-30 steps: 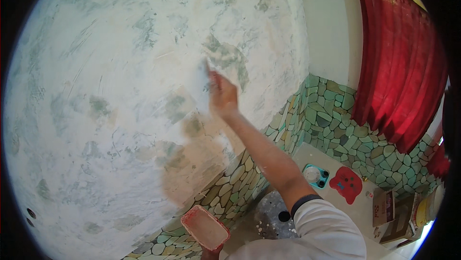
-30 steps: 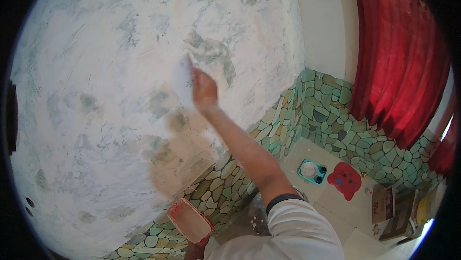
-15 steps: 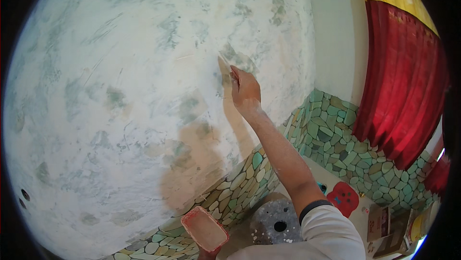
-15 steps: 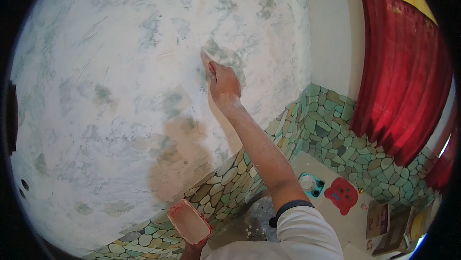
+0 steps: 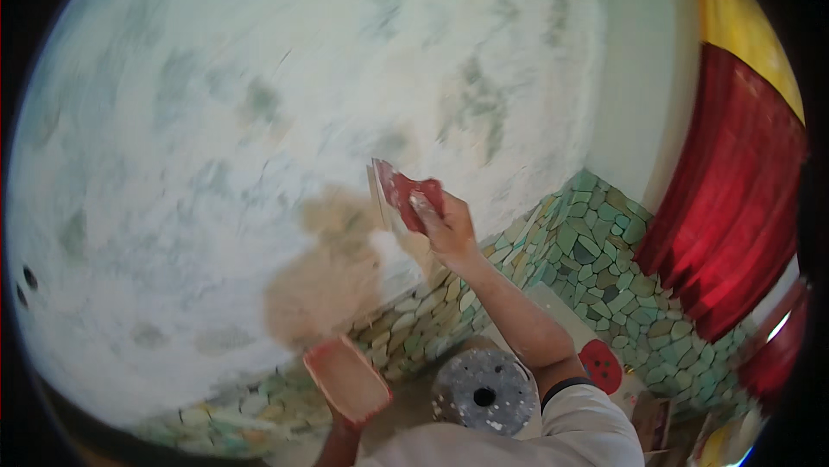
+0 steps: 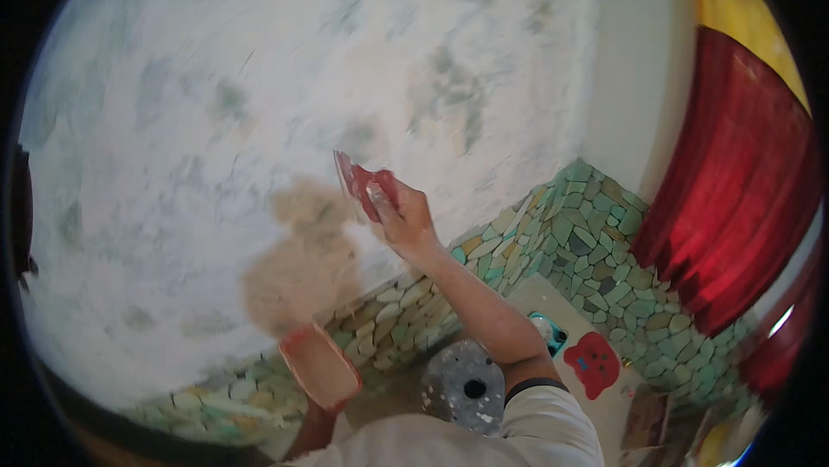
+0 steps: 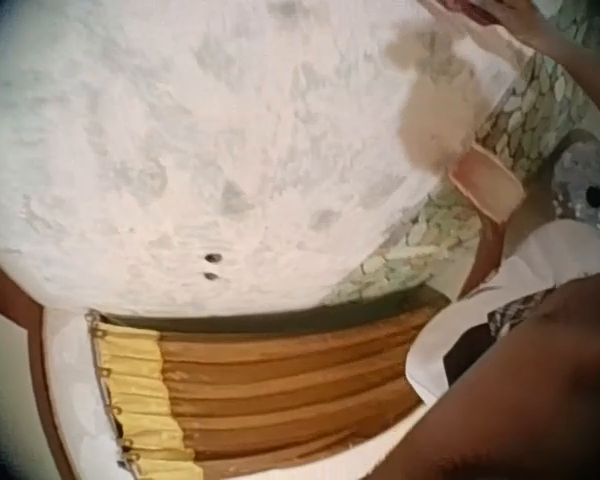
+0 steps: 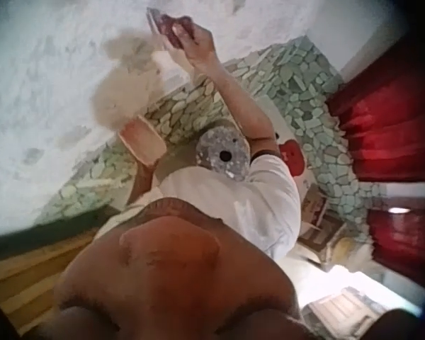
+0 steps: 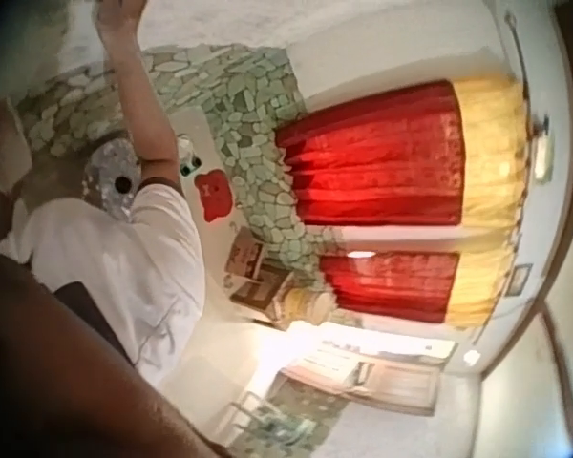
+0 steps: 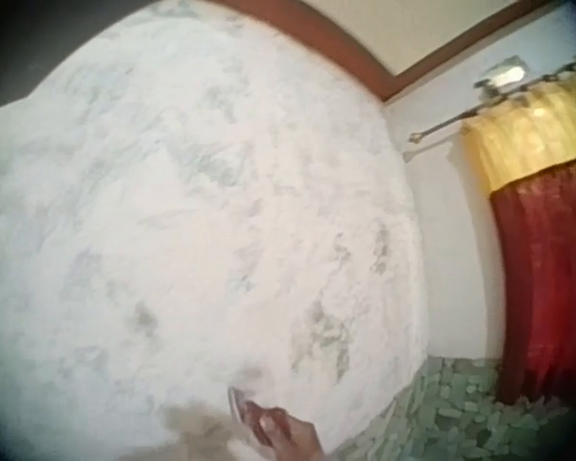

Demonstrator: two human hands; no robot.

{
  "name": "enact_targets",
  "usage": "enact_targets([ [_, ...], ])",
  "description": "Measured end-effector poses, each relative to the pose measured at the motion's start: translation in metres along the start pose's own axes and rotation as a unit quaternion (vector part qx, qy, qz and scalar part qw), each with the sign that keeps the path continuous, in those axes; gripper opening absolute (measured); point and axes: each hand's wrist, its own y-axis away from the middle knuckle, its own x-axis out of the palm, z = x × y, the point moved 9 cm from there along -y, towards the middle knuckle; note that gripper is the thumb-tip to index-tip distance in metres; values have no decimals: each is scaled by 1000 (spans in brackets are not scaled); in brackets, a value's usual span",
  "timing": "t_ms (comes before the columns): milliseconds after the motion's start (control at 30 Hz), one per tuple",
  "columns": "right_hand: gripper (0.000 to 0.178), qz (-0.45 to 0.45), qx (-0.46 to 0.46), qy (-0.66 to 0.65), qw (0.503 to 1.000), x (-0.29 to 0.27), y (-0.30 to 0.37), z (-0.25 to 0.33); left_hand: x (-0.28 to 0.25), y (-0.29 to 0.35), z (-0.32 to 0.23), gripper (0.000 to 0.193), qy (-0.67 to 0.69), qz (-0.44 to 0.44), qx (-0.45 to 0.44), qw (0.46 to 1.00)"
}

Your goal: Applying white putty to a wall and preparing the surface using a scraper and other tools.

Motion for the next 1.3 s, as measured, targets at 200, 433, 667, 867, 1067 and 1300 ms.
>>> enact_targets([
  [200,9,103,201,-125,966,79,95,32,-26,-38,-48,65,138,-3,-28,990],
  [433,20,282,116,147,941,189,125,30,-10,-27,-88,70,3,-31,-43,999],
  [667,21,349,112,348,863,260,180,-23,-24,-8,-129,55,-62,-120,65,989],
  [867,18,326,112,275,897,283,191,-32,-50,6,-153,87,-36,-137,52,989],
  [1067,19,311,89,269,907,301,203,-30,-48,12,-172,87,-77,-126,30,989],
  [1300,18,285,124,281,908,318,211,-24,-64,22,-195,88,-92,-151,2,984],
])
